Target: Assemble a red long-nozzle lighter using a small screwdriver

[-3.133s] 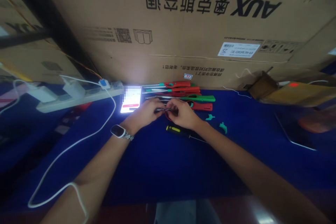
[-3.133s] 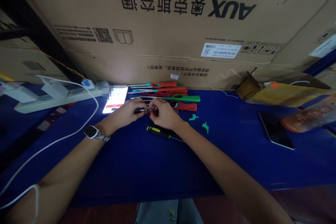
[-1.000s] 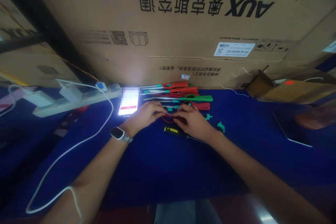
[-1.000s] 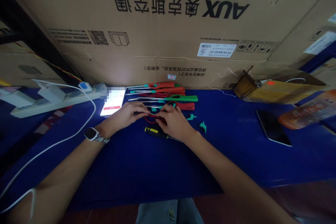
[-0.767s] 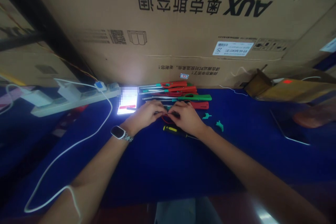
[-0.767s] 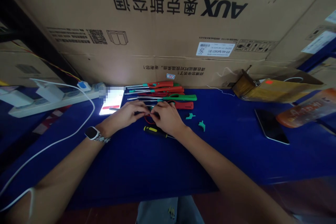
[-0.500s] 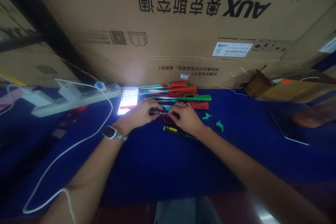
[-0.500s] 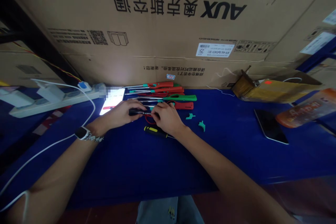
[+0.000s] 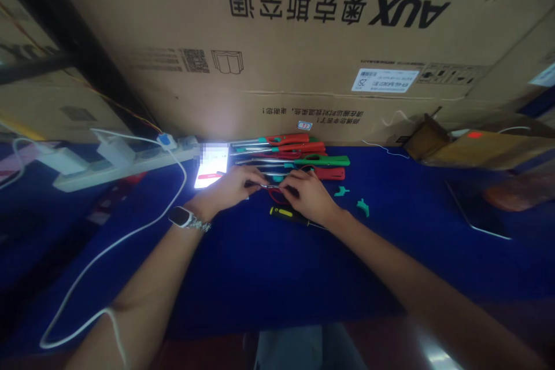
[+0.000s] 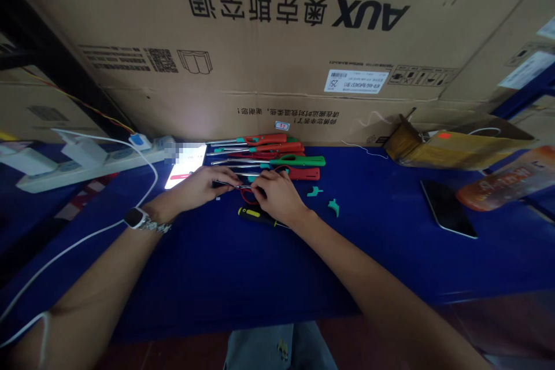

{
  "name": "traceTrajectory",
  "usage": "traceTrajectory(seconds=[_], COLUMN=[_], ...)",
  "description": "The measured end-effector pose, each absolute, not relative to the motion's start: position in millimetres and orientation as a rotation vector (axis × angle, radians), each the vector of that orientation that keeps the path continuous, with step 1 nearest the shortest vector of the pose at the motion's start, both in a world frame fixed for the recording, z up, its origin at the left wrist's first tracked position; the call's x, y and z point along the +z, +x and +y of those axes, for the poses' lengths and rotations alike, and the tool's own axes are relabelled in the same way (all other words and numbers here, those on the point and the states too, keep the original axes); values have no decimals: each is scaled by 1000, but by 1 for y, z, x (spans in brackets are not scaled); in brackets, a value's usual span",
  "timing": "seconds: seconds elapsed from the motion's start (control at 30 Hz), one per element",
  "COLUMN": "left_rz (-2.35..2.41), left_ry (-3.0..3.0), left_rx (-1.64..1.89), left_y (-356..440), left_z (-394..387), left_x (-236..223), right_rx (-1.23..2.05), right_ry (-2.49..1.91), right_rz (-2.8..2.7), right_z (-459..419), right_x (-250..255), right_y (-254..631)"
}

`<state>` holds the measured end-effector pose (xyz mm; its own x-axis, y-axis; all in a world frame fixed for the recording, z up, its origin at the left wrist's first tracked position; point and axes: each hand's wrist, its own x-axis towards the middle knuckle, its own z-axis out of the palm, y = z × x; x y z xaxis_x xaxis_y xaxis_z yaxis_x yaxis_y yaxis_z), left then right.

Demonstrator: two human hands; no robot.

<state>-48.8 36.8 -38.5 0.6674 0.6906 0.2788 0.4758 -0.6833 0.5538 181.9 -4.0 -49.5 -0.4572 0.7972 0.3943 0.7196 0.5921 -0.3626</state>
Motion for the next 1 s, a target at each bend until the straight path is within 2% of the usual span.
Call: traceTrajectory(seconds=[0.4, 0.73, 1.0], left_rz=[987, 880, 845], left_ry=[2606, 2896, 2961], left_rx=[599, 502, 629], left_y=[-38, -13, -13], left_z=[31, 23, 25], left_x=[-43, -36, -31], right_rx=[316, 238, 351], right_ry=[-1222, -1327, -1332], right_rz=[-2218, -2255, -2080], right_z=[-5, -11, -8], right_x=[-49, -47, -44], right_y=[183, 186, 186])
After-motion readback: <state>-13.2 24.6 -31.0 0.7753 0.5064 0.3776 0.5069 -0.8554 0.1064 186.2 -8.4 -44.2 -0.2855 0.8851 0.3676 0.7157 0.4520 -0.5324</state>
